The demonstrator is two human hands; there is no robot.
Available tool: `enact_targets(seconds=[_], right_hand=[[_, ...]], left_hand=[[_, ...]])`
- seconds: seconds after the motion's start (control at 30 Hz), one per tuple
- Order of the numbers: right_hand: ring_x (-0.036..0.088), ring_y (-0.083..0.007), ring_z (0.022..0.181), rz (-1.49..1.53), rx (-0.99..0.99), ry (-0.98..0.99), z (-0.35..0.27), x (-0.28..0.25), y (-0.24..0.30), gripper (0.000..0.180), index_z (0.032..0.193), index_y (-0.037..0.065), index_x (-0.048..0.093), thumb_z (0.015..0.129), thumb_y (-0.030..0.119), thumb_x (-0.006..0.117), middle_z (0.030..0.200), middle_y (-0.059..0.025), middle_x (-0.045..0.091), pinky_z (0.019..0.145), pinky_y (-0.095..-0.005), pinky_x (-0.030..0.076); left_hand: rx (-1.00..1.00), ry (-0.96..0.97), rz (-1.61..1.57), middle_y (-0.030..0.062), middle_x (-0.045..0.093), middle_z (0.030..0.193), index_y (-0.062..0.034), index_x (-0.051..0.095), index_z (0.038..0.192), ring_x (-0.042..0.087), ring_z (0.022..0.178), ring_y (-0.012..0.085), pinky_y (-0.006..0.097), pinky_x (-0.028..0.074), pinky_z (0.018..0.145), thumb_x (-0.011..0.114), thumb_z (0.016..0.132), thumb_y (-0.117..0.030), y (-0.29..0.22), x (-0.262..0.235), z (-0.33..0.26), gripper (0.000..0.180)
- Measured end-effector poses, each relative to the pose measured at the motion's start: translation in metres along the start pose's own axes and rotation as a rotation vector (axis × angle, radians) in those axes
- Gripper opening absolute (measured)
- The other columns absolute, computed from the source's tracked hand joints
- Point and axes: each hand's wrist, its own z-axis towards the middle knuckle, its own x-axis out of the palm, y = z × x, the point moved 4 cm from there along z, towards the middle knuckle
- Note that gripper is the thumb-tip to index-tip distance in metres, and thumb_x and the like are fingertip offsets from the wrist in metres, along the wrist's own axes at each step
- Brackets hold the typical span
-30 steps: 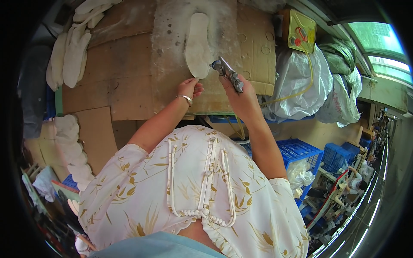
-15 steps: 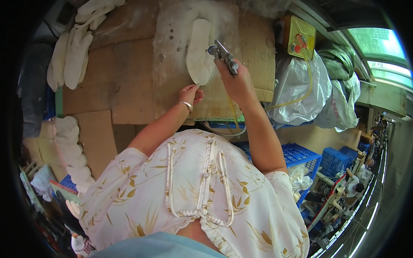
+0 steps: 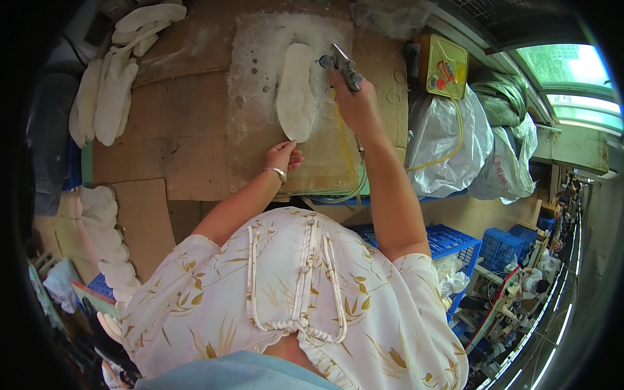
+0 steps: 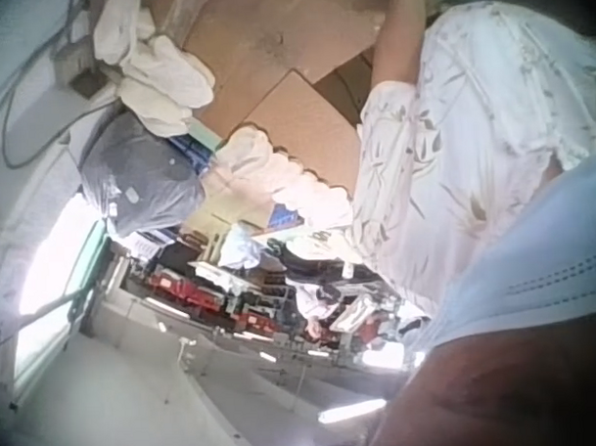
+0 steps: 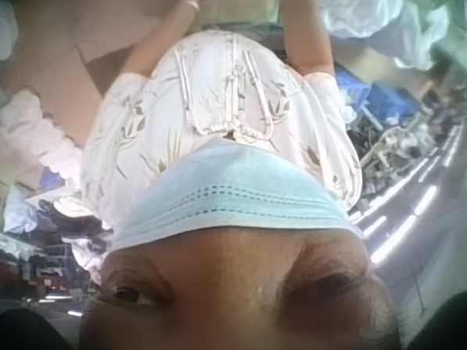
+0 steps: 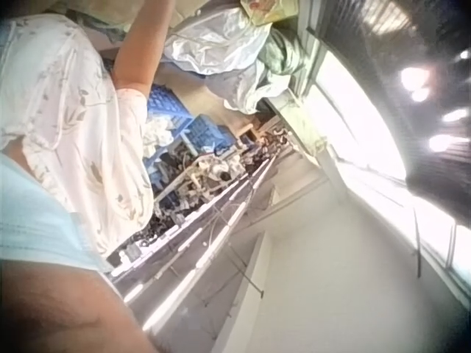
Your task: Spraying glue or primer on shoe insoles using a pneumatic spray gun in a factory setting.
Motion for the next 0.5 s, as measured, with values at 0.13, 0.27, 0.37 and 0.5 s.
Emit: enact_targets(seconds=[0.13, 0.27, 0.37, 0.5], right_hand=[[0.045, -0.0115, 0.056, -0.028, 0.046, 0.024, -0.009, -0.006, -0.004, 0.032, 0.08, 0.0, 0.058, 0.083, 0.032, 0.056, 0.059, -0.0025, 0.049, 0.053, -0.0281, 0.038], [0.044, -0.0116, 0.056, -0.065, 0.056, 0.052, -0.022, -0.008, -0.017, 0.033, 0.08, 0.001, 0.058, 0.084, 0.034, 0.055, 0.058, -0.0022, 0.047, 0.053, -0.0281, 0.038], [0.034, -0.0075, 0.036, 0.019, -0.026, 0.008, -0.034, -0.008, -0.026, 0.038, 0.062, 0.007, 0.053, 0.082, 0.039, 0.056, 0.046, 0.0026, 0.037, 0.036, -0.0258, 0.027], [0.034, -0.0066, 0.04, -0.023, 0.028, 0.03, -0.052, -0.014, -0.026, 0.035, 0.065, 0.006, 0.054, 0.083, 0.036, 0.056, 0.048, 0.0031, 0.037, 0.039, -0.0255, 0.027]], left_hand=[[-0.009, -0.006, 0.003, 0.0049, 0.062, 0.074, -0.009, 0.056, 0.096, 0.062, 0.058, 0.0157, 0.024, 0.047, 0.045, 0.061, 0.082, -0.024, -0.001, 0.001, -0.002, 0.022], [0.005, -0.003, 0.008, 0.0046, 0.061, 0.074, -0.0093, 0.056, 0.096, 0.061, 0.058, 0.0155, 0.025, 0.047, 0.046, 0.061, 0.081, -0.025, 0.0, -0.001, 0.0, 0.023], [0.007, 0.003, 0.01, 0.0045, 0.061, 0.075, -0.0093, 0.056, 0.097, 0.061, 0.058, 0.0154, 0.025, 0.047, 0.046, 0.061, 0.081, -0.025, 0.001, 0.0, 0.0, 0.023], [0.013, -0.006, 0.002, 0.0046, 0.061, 0.075, -0.0091, 0.056, 0.097, 0.061, 0.058, 0.0154, 0.025, 0.047, 0.046, 0.061, 0.081, -0.025, 0.001, 0.0, -0.001, 0.023]])
